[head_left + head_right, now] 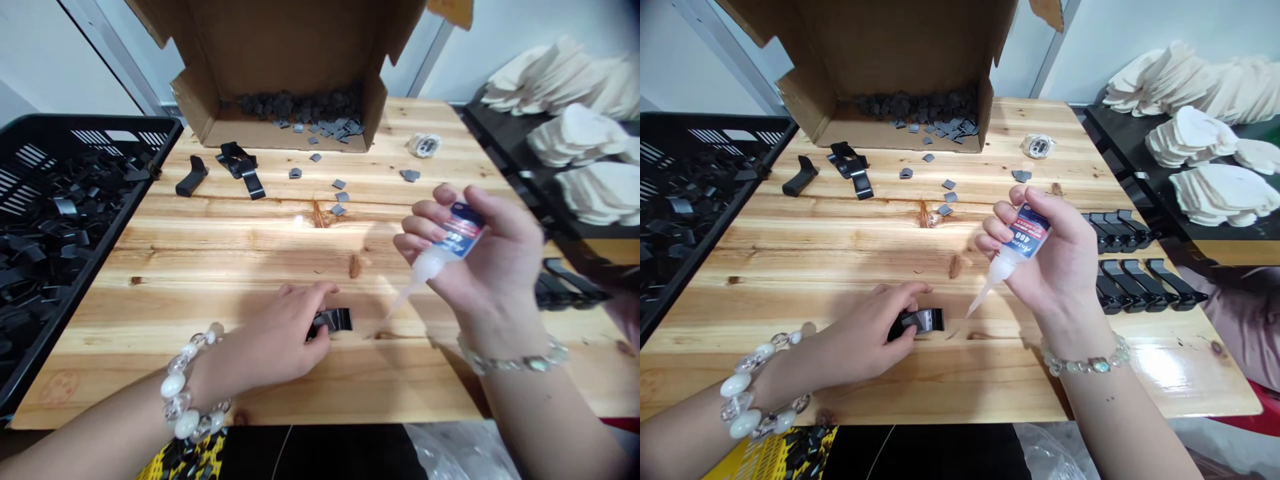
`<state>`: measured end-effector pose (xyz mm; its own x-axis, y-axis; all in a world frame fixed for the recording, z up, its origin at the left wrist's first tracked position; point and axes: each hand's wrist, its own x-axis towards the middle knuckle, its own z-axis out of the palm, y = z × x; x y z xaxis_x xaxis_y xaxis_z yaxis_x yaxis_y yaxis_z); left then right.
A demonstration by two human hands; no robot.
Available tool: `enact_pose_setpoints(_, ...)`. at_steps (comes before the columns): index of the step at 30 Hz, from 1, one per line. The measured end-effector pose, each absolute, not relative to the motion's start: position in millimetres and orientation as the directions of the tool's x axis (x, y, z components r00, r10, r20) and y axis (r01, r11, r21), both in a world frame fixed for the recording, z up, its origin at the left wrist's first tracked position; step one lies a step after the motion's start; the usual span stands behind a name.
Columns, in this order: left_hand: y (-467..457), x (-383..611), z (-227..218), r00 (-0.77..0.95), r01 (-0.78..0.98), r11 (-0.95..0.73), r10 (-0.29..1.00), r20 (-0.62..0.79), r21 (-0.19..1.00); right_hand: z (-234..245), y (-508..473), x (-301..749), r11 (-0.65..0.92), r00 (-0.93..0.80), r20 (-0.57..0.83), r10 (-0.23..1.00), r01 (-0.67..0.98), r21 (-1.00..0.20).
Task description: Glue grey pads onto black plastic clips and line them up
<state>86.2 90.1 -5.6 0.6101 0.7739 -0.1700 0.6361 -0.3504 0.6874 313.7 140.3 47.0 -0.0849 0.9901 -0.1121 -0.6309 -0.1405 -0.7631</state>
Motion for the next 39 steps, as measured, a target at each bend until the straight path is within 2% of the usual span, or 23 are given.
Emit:
enact_pose_setpoints(8, 93, 88, -8, 0.646, 0.618, -0.44, 0.757, -0.102, 0.651, 46, 139, 314, -0.107, -0.057, -0.091, 0.994, -0.644, -0.757)
enact_pose_setpoints(12, 95, 85, -9, 0.662, 0.598, -0.463, 0.745, -0.077, 0.654, 43, 141, 320, -0.073, -0.046, -0.058, 0.997, -0.726, -0.684)
enact_pose_setpoints(17, 96, 84, -6, 0.674, 0.595, -0.475, 0.734, -0.081, 0.649, 41, 145, 333, -0.145, -0.147, -0.046, 0.988, -0.78, -0.609)
enact_pose_setpoints(29, 98, 85, -4, 0.67, 0.629, -0.504, 0.737, -0.085, 0.592, 43, 139, 325, -0.039, -0.156, 0.065, 0.986, -0.583, -0.812)
enact_pose_setpoints(39, 96, 84, -3, 0.683, 0.617, -0.507, 0.725, -0.088, 0.602, 46, 135, 324, -0.045, -0.196, 0.068, 0.978, -0.521, -0.852)
